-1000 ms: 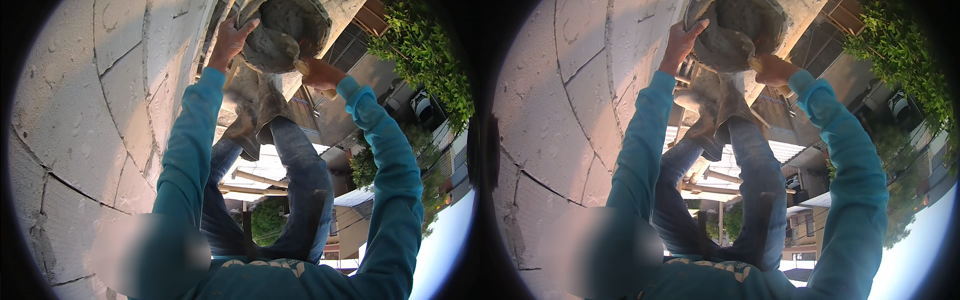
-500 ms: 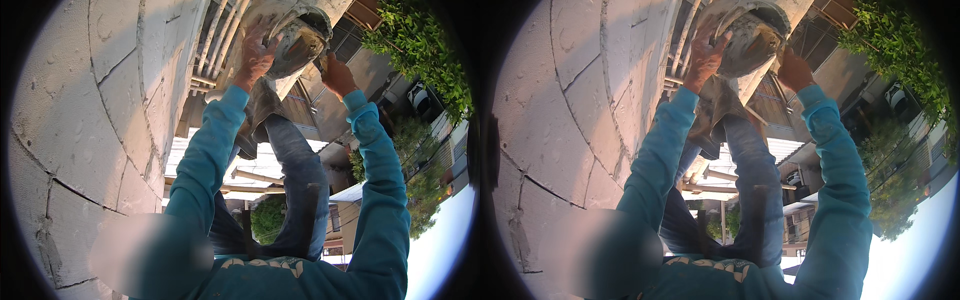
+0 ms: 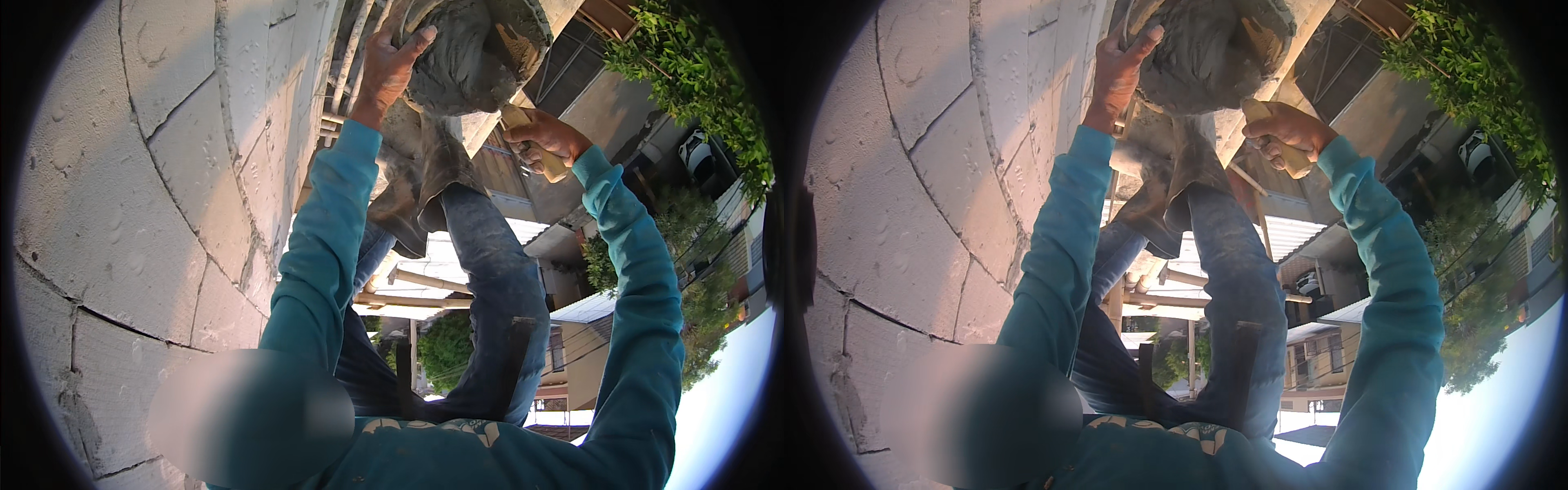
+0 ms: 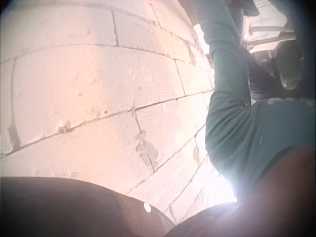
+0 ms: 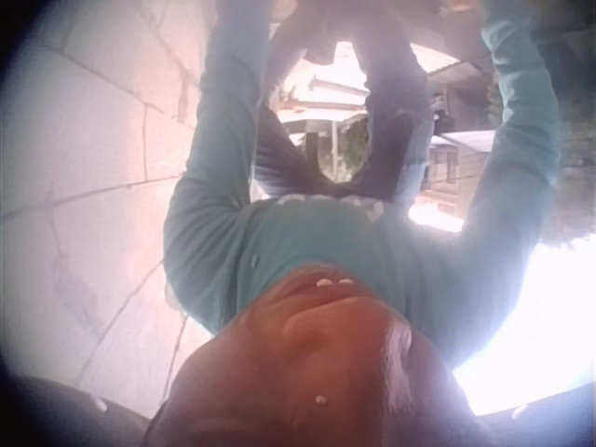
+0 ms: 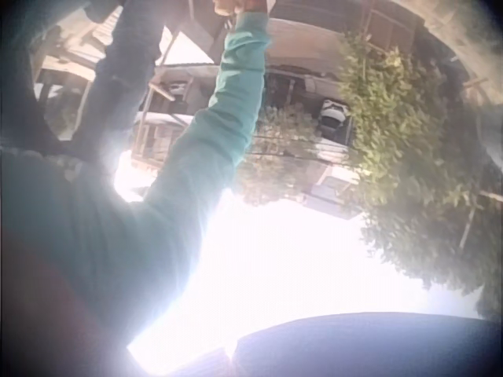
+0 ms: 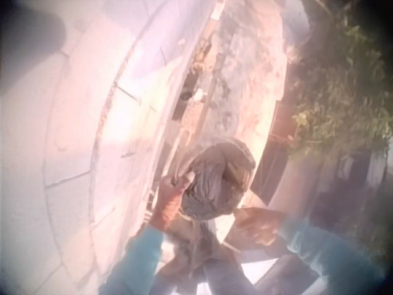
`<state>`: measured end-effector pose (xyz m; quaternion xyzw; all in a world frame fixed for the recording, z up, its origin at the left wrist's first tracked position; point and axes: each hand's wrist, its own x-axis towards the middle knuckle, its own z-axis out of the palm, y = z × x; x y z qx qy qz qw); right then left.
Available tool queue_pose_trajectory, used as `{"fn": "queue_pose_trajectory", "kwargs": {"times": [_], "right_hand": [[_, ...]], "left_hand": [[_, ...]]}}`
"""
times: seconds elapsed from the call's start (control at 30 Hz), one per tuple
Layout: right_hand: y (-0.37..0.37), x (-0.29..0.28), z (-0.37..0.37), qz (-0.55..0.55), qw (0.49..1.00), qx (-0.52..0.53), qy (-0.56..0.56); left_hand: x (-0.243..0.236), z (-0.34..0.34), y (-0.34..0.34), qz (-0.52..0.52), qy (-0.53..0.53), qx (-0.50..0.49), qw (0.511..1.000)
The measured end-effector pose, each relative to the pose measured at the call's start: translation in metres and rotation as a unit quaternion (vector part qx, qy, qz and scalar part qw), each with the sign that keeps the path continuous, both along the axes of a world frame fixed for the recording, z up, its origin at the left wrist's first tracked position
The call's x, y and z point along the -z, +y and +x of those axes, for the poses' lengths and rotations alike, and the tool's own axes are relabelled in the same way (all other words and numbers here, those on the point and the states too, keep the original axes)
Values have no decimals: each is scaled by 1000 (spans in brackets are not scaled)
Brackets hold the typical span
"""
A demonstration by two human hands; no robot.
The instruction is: The person scoops wet cement from a bucket with a trowel and applies it to a curved exterior wall, smoothing the surface in repeated strokes. The person works on a section of the wall, spreading and leveling the cement to cover the underlying blocks.
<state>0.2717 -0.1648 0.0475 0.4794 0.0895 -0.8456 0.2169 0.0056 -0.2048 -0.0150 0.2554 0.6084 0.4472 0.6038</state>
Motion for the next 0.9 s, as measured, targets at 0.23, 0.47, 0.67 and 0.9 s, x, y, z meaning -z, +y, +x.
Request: {"fn": "queue_pose_trajectory", "kwargs": {"times": [0.23, 0.47, 0.67, 0.9], "right_hand": [[-19, 2, -53, 3, 986, 153, 60], [-37, -18, -56, -42, 919, 384, 77], [-26, -61, -37, 427, 878, -126, -175], [-83, -3, -49, 565, 692, -422, -156]], "left_hand": [[7, -12, 1, -37, -33, -50, 998], [-21, -9, 18, -56, -22, -71, 996], [2, -16, 8, -68, 42, 13, 997], [-8, 20, 28, 75, 149, 20, 986]]}}
